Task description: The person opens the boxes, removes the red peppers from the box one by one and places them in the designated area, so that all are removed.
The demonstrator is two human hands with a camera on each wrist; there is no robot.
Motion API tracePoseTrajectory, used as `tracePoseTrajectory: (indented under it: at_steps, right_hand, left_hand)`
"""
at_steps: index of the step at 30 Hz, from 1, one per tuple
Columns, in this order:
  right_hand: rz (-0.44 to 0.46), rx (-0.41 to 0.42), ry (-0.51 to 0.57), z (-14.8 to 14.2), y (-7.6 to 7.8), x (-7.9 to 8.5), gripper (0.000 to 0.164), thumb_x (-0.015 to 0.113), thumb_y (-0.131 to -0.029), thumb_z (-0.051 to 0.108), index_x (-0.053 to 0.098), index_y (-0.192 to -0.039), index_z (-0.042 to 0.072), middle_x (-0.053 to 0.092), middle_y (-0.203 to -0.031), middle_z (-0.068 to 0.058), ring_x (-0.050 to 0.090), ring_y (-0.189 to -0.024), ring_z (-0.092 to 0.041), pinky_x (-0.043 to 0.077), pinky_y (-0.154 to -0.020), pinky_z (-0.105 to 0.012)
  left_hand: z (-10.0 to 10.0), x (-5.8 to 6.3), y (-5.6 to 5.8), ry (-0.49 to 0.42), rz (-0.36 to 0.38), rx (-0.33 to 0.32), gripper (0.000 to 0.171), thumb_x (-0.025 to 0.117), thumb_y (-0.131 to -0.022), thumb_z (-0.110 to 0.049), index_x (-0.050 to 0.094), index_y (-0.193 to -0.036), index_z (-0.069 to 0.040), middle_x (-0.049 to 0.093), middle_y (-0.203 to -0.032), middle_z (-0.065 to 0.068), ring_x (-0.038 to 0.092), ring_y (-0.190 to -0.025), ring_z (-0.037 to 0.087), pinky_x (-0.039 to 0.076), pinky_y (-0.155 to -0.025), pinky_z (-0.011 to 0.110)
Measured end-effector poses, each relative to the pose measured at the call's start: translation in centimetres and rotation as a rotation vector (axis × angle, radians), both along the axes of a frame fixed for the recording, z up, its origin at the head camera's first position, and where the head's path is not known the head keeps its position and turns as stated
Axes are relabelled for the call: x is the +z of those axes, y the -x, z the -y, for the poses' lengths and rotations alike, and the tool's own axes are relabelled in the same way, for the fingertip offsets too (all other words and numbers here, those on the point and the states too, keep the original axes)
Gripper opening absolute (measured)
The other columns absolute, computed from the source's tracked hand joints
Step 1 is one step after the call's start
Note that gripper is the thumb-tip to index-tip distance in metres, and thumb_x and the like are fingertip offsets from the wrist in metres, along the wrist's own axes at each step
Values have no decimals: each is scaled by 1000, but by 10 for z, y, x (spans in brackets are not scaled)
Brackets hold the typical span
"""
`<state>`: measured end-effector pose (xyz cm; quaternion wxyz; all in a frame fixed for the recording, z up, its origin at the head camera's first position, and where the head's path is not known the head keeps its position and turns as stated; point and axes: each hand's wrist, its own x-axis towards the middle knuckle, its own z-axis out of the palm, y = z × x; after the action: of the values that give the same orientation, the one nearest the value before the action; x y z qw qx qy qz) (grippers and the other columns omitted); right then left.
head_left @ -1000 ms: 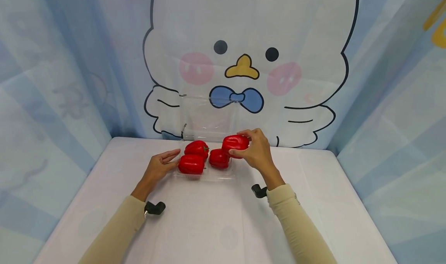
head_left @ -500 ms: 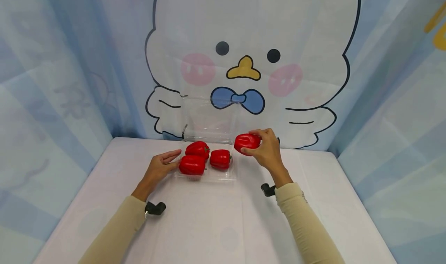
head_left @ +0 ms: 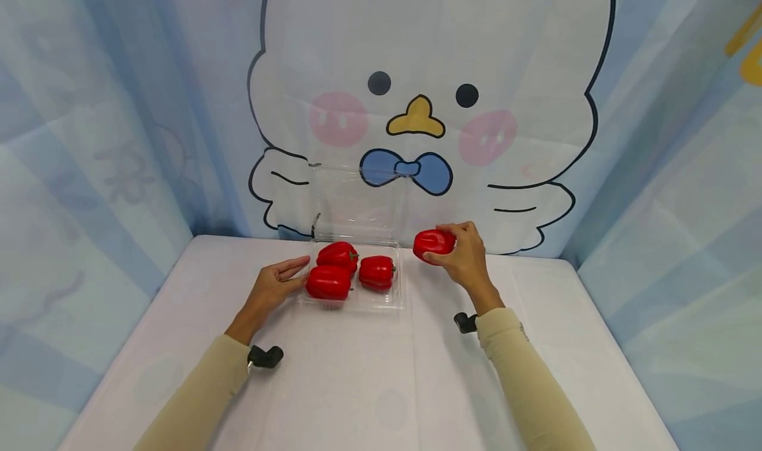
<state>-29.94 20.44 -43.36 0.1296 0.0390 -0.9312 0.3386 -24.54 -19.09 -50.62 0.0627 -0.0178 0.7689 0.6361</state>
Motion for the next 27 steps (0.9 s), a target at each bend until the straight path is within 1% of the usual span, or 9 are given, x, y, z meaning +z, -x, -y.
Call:
tracePoseTrajectory:
  at_steps: [7,12,14,19,27]
  right_hand:
    - [31,15,-22,-5,10,-16,63,92,-83,22,68,-140,8,54,-138,-20,50,-133,-41,59,-104,-58]
    - [71,11,-43,-8,14,-28,66,92,-83,23,68,-142,10,53,-141,-20,50,-135,-40,59,-105,-58]
    - [83,5,-50,-8,15,-32,66,92,-83,24,67,-143,10,53,-141,-20,50,-135,-40,58,-106,-58]
    - [102,5,-56,-8,15,-36,65,91,-84,24,67,-143,9,54,-141,-20,51,-135,-40,56,-109,-58]
    - [155,-12,-60,-6,17,-40,68,91,-85,22,64,-146,7,52,-144,-22,50,-137,-42,57,-109,-59]
  left_hand:
    - [0,-4,2,6,16,9,58,73,-102,-22,54,-157,-15,54,-161,9,46,-155,30,47,-116,39]
    - [1,-7,4,-6,21,12,58,73,-102,-22,55,-156,-15,55,-161,9,47,-155,30,47,-116,39]
    - [0,-8,4,-1,13,2,58,73,-102,-22,54,-157,-14,54,-161,10,46,-155,30,48,-116,40]
    - [-1,-7,3,5,11,4,58,72,-102,-22,54,-157,-14,54,-162,9,47,-155,31,48,-115,39]
    - [0,-6,2,-1,22,16,59,74,-102,-22,54,-157,-15,53,-162,9,47,-154,31,48,-115,40]
